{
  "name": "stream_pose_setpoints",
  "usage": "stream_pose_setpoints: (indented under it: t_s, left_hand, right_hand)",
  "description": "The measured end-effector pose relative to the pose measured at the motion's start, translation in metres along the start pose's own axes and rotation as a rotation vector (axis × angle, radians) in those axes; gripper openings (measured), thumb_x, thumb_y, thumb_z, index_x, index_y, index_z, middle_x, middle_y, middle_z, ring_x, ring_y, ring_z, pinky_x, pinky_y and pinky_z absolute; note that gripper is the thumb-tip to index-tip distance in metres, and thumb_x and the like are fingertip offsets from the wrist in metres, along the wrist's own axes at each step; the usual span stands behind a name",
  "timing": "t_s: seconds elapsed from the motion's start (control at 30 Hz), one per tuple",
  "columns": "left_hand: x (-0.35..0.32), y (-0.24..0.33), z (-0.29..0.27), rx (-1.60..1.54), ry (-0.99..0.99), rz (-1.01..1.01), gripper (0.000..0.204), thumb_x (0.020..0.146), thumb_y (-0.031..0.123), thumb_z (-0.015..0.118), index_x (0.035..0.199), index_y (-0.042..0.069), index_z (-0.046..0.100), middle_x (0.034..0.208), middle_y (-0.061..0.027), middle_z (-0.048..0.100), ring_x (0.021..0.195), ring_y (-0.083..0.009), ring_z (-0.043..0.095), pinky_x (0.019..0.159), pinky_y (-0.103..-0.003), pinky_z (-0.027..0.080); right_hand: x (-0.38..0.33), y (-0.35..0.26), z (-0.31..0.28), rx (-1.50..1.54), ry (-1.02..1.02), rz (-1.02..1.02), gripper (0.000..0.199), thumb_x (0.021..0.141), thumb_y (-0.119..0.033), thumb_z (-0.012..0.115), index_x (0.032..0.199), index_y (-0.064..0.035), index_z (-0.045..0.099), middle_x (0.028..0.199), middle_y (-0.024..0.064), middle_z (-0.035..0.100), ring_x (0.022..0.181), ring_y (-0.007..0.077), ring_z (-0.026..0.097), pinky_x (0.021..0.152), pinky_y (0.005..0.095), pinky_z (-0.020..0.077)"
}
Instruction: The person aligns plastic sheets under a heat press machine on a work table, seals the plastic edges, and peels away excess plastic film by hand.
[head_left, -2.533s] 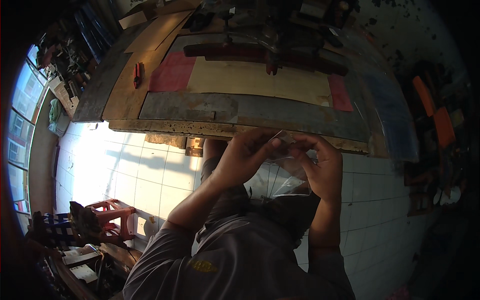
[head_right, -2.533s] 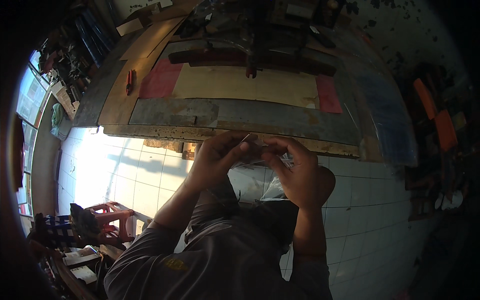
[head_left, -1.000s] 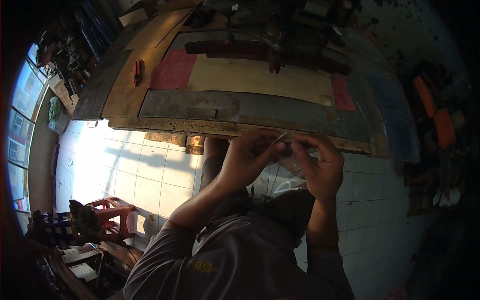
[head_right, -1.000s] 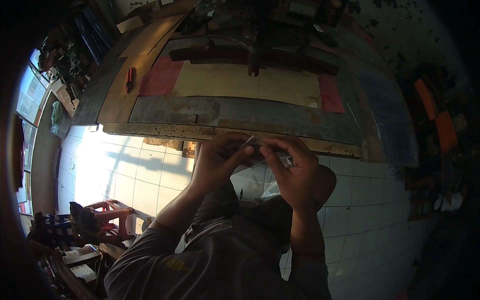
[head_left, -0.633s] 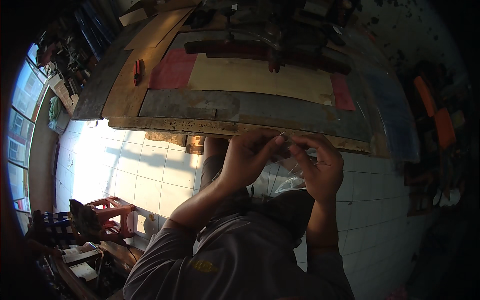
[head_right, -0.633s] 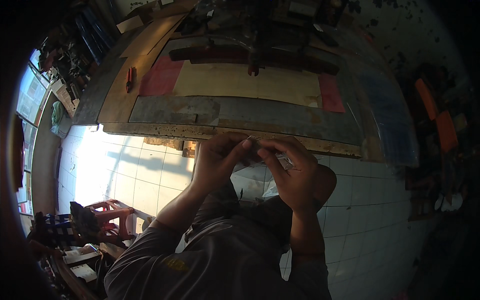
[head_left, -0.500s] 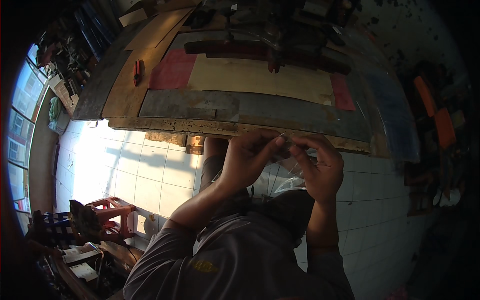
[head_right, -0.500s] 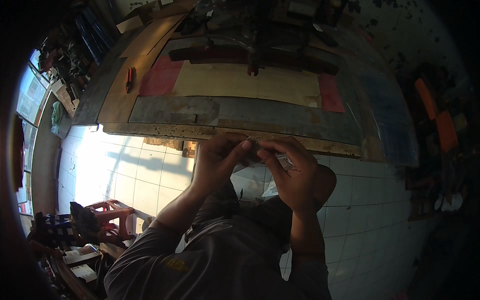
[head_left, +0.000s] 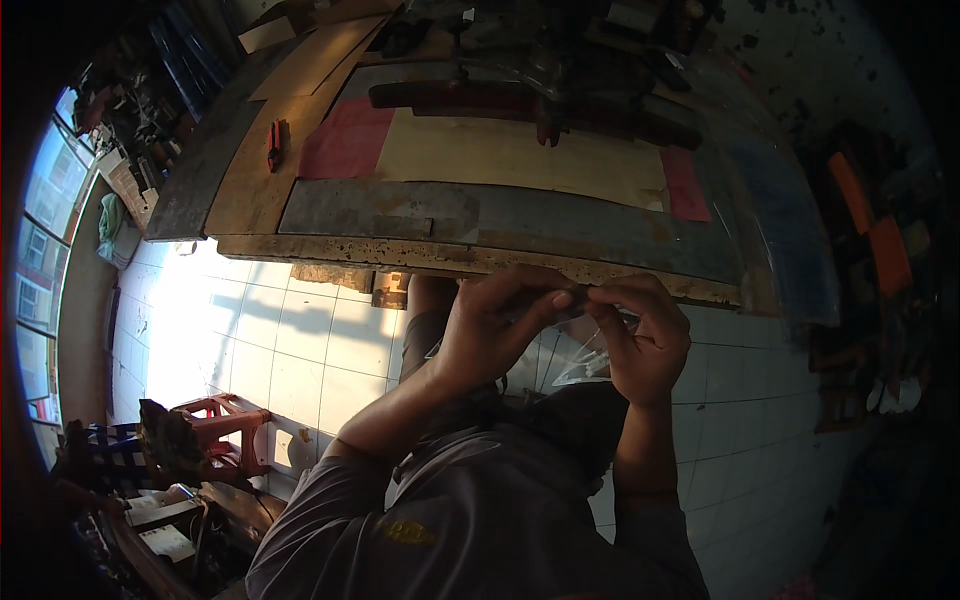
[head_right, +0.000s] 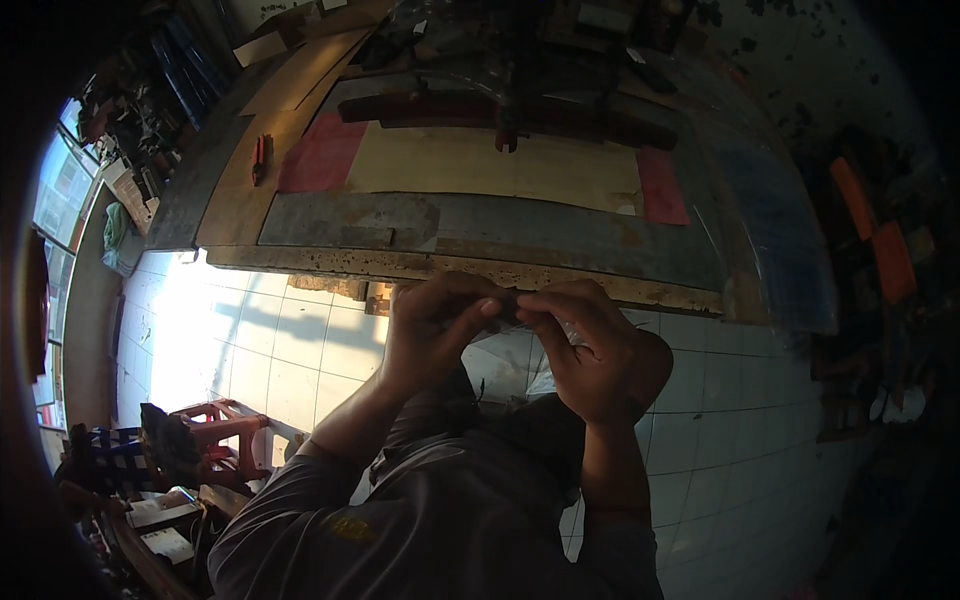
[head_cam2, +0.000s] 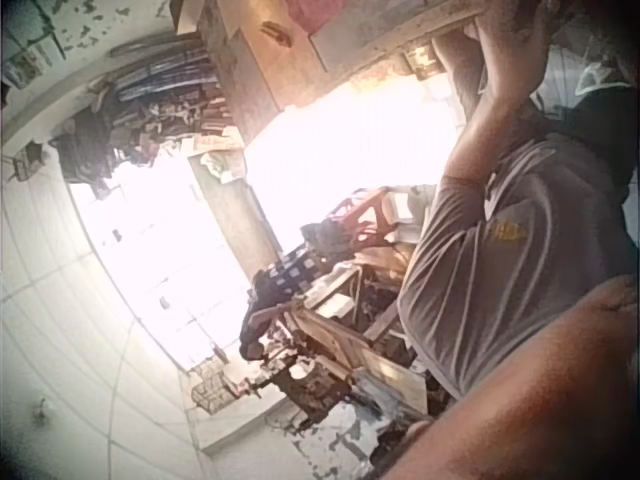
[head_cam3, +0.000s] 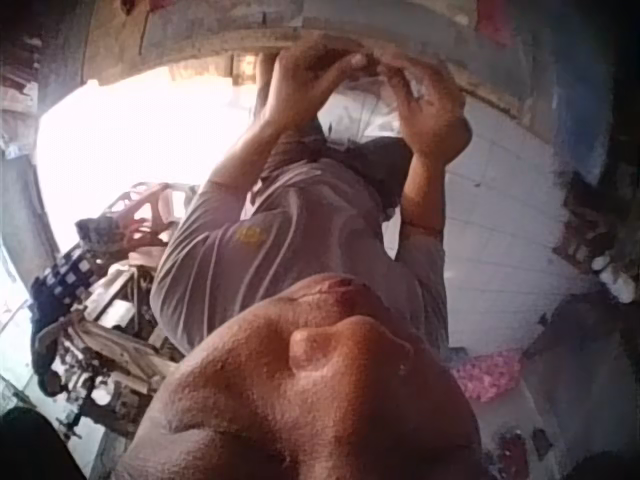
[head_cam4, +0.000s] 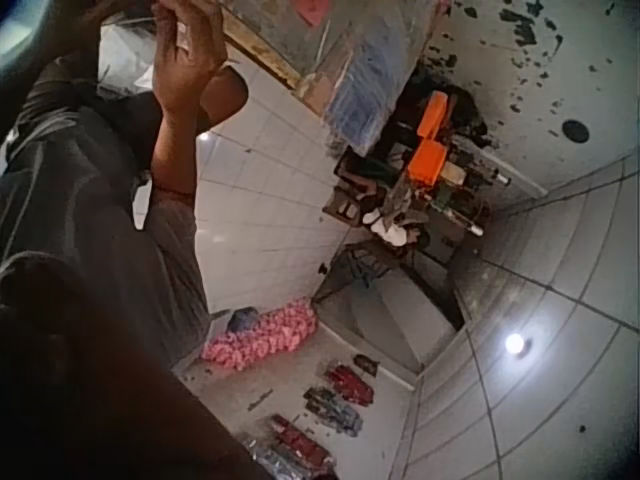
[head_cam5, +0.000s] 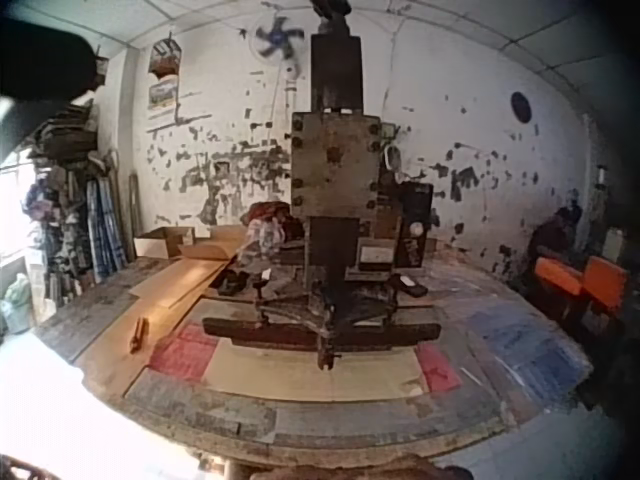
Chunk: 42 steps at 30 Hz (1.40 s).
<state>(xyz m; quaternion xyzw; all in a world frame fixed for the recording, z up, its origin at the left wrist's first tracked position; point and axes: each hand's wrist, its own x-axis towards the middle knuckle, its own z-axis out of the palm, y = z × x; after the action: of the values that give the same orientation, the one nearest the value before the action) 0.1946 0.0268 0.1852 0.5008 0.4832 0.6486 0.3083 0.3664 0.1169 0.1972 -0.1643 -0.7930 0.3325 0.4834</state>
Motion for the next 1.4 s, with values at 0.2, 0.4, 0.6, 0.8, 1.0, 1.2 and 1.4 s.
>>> stream_pose_setpoints:
  t_s: [0.2,0.4,0.6,0.8,1.0,1.2,1.4]
  left_hand:
    - [-0.001,-0.009,-0.003,0.071,-0.021,0.097,0.015,0.1,0.006,0.072,0.112,-0.003,0.069,0.102,-0.0125,0.079,0.097,-0.0188,0.078,0.084,-0.032,0.063]
    - [0.005,-0.008,-0.018,0.111,0.097,0.072,0.013,0.102,0.006,0.069,0.112,-0.002,0.066,0.098,-0.0122,0.079,0.091,-0.0188,0.079,0.08,-0.031,0.063]
    - [0.025,-0.004,-0.052,0.017,0.161,0.056,0.014,0.104,0.007,0.066,0.114,-0.002,0.063,0.098,-0.0139,0.079,0.084,-0.0189,0.079,0.065,-0.025,0.057]
    - [0.037,0.005,-0.068,0.047,0.136,0.094,0.013,0.105,0.006,0.065,0.115,-0.003,0.063,0.098,-0.0146,0.078,0.08,-0.0184,0.078,0.061,-0.025,0.055]
    - [0.051,0.011,-0.102,0.089,0.23,0.097,0.014,0.107,0.01,0.061,0.116,-0.001,0.062,0.097,-0.0153,0.077,0.075,-0.019,0.077,0.06,-0.026,0.055]
    - [0.051,0.022,-0.107,0.082,0.228,0.107,0.014,0.107,0.009,0.063,0.117,-0.001,0.063,0.098,-0.0142,0.077,0.075,-0.0196,0.077,0.06,-0.026,0.055]
    - [0.049,0.031,-0.119,0.142,0.222,0.19,0.015,0.109,0.011,0.059,0.115,-0.002,0.062,0.097,-0.0176,0.077,0.072,-0.0206,0.076,0.057,-0.026,0.054]
  right_hand:
    - [-0.003,0.002,0.002,0.0,0.006,-0.015,0.023,0.084,0.012,0.079,0.105,0.0021,0.074,0.098,0.01,0.072,0.09,0.0188,0.071,0.074,0.029,0.0564]
    - [0.0,0.008,-0.012,-0.14,-0.114,0.074,0.042,0.081,-0.004,0.089,0.118,-0.0015,0.069,0.107,0.0107,0.075,0.097,0.0195,0.073,0.087,0.0337,0.0569]
    - [-0.004,0.038,-0.035,-0.207,-0.204,0.017,0.052,0.079,-0.011,0.091,0.124,-0.0043,0.067,0.114,0.0092,0.075,0.108,0.0224,0.072,0.093,0.0358,0.0557]
    - [-0.011,0.046,-0.044,-0.251,-0.31,0.046,0.026,0.084,-0.017,0.086,0.102,-0.0029,0.074,0.115,0.006,0.074,0.106,0.0229,0.072,0.083,0.0356,0.0592]
    - [-0.025,0.063,-0.06,-0.23,-0.286,0.165,0.014,0.091,-0.008,0.081,0.103,-0.0024,0.076,0.116,0.0079,0.074,0.099,0.0216,0.074,0.079,0.0338,0.06]
    - [-0.019,0.055,-0.047,-0.058,-0.336,0.128,0.01,0.094,-0.002,0.075,0.103,0.0001,0.073,0.113,0.0103,0.075,0.099,0.0228,0.075,0.082,0.0316,0.0633]
    - [-0.015,0.05,-0.058,-0.035,-0.339,0.109,0.01,0.095,-0.003,0.074,0.105,0.0003,0.074,0.11,0.0104,0.077,0.096,0.0194,0.075,0.082,0.0307,0.0622]
